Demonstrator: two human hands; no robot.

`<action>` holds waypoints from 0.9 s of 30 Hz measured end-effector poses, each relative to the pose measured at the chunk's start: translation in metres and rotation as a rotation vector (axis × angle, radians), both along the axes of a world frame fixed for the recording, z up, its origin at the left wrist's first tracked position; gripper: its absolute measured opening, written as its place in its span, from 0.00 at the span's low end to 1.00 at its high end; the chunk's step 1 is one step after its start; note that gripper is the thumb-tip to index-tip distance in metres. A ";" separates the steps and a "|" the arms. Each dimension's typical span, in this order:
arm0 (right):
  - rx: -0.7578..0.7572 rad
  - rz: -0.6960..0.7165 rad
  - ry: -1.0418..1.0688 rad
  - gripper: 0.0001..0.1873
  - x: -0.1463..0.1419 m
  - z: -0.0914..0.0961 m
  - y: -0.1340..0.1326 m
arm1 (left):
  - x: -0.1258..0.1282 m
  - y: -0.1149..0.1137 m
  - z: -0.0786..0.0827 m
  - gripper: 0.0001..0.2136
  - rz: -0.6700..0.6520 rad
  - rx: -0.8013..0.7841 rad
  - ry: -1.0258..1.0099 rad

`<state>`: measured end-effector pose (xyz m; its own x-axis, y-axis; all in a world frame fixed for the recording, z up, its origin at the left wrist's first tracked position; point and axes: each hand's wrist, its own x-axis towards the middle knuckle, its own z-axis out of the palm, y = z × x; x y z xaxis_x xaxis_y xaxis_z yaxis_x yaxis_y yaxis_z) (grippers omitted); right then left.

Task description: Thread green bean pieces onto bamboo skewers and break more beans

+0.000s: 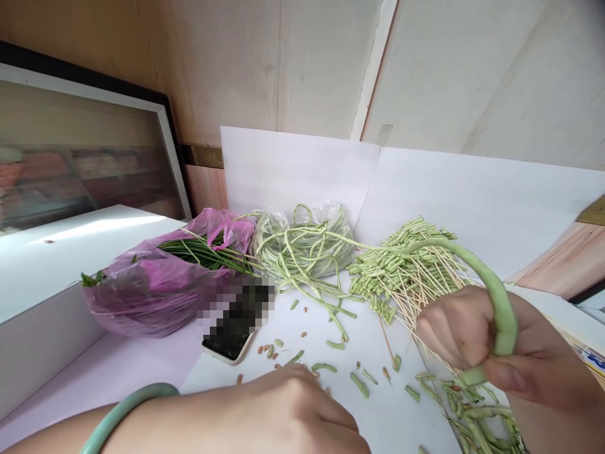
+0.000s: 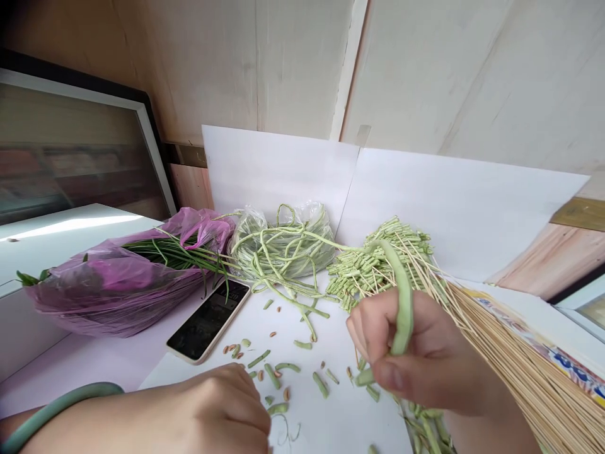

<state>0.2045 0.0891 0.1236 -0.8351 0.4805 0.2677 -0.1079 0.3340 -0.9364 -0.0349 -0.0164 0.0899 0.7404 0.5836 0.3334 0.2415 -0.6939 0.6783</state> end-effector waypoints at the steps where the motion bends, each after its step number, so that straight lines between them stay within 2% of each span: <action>1: 0.008 -0.022 -0.043 0.18 0.001 0.002 0.000 | 0.003 0.002 -0.006 0.18 -0.010 0.056 0.123; 2: 0.019 -0.048 -0.102 0.17 0.001 0.003 0.000 | 0.007 0.005 -0.014 0.19 -0.022 0.148 0.261; 5: 0.062 -0.097 -0.307 0.15 -0.005 0.005 -0.003 | 0.014 0.011 -0.043 0.11 0.184 0.432 0.572; 7: 0.083 -0.095 -0.425 0.12 -0.011 0.006 -0.005 | 0.014 0.014 -0.054 0.05 0.249 0.473 0.697; 9: 0.089 -0.082 -0.521 0.11 -0.018 0.005 -0.006 | 0.011 0.017 -0.058 0.04 0.276 0.447 0.756; 13: 0.086 -0.100 -0.612 0.11 -0.023 0.002 -0.007 | 0.007 0.022 -0.056 0.03 0.264 0.370 0.725; 19: 0.177 -0.178 -0.539 0.12 -0.014 0.005 -0.004 | 0.012 0.025 -0.048 0.06 0.233 0.138 0.604; 22: 0.201 -0.224 -0.480 0.14 -0.012 0.011 -0.002 | 0.025 0.031 -0.042 0.06 0.162 0.089 0.517; 27: 0.162 -0.242 -0.459 0.14 -0.010 0.031 0.004 | 0.069 0.047 -0.031 0.08 0.115 0.130 0.689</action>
